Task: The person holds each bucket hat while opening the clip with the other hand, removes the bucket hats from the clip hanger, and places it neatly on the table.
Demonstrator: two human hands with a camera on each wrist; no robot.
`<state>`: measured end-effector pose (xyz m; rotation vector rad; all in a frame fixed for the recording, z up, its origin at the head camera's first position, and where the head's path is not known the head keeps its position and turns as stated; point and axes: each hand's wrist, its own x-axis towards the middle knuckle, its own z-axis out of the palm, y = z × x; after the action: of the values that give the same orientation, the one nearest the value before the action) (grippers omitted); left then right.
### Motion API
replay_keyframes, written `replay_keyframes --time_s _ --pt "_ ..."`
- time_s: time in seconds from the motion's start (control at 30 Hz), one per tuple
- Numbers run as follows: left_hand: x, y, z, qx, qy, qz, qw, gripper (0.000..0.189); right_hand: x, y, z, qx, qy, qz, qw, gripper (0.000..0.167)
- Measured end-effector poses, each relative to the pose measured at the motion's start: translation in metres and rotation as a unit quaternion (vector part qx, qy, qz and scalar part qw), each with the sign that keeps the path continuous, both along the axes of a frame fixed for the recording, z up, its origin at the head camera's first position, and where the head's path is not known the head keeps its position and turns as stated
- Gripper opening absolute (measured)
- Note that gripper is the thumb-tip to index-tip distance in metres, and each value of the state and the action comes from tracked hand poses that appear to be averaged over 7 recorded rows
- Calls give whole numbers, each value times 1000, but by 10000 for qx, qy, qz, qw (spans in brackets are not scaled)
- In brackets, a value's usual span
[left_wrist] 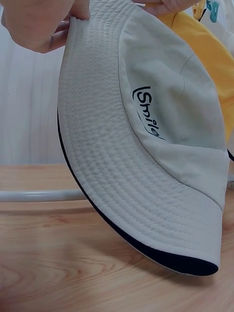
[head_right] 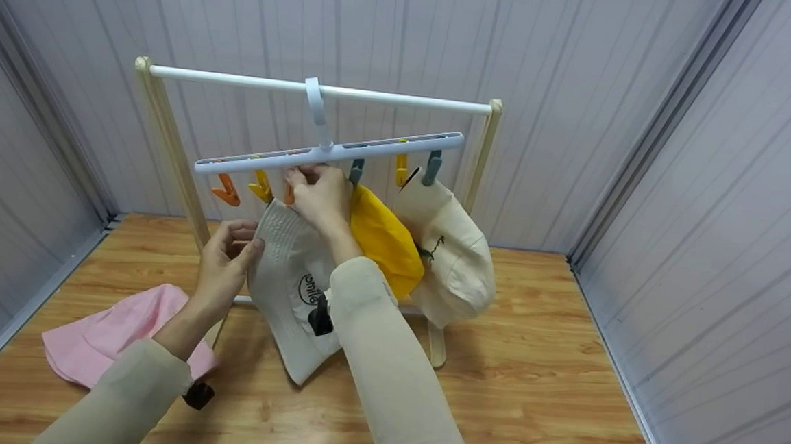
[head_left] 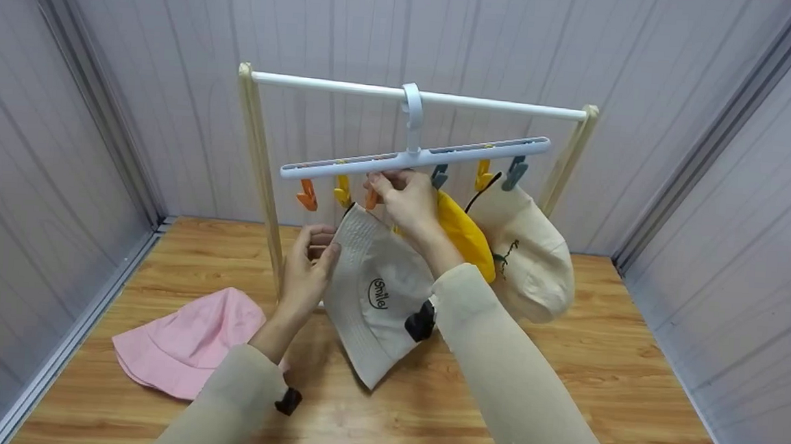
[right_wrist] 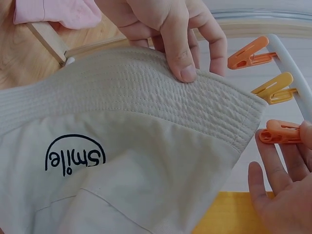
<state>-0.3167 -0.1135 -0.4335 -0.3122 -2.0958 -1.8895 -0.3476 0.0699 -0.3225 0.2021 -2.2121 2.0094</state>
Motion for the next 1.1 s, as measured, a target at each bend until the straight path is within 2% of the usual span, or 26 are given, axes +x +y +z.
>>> replay_keyframes --time_s 0.43,0.67,0.9,1.1 --pt "2 -2 -7 46 -44 118 9999 23 0 0 0 -15 -16 85 10000 25" --pt "1 -3 -10 137 101 73 9998 24 0 0 0 49 -43 60 10000 26" --pt "2 -4 -11 157 -76 53 9998 24 -1 1 -2 -81 129 220 9996 22" --pt "3 -5 -12 129 -107 66 9998 24 -1 1 -1 -12 153 186 9997 24"
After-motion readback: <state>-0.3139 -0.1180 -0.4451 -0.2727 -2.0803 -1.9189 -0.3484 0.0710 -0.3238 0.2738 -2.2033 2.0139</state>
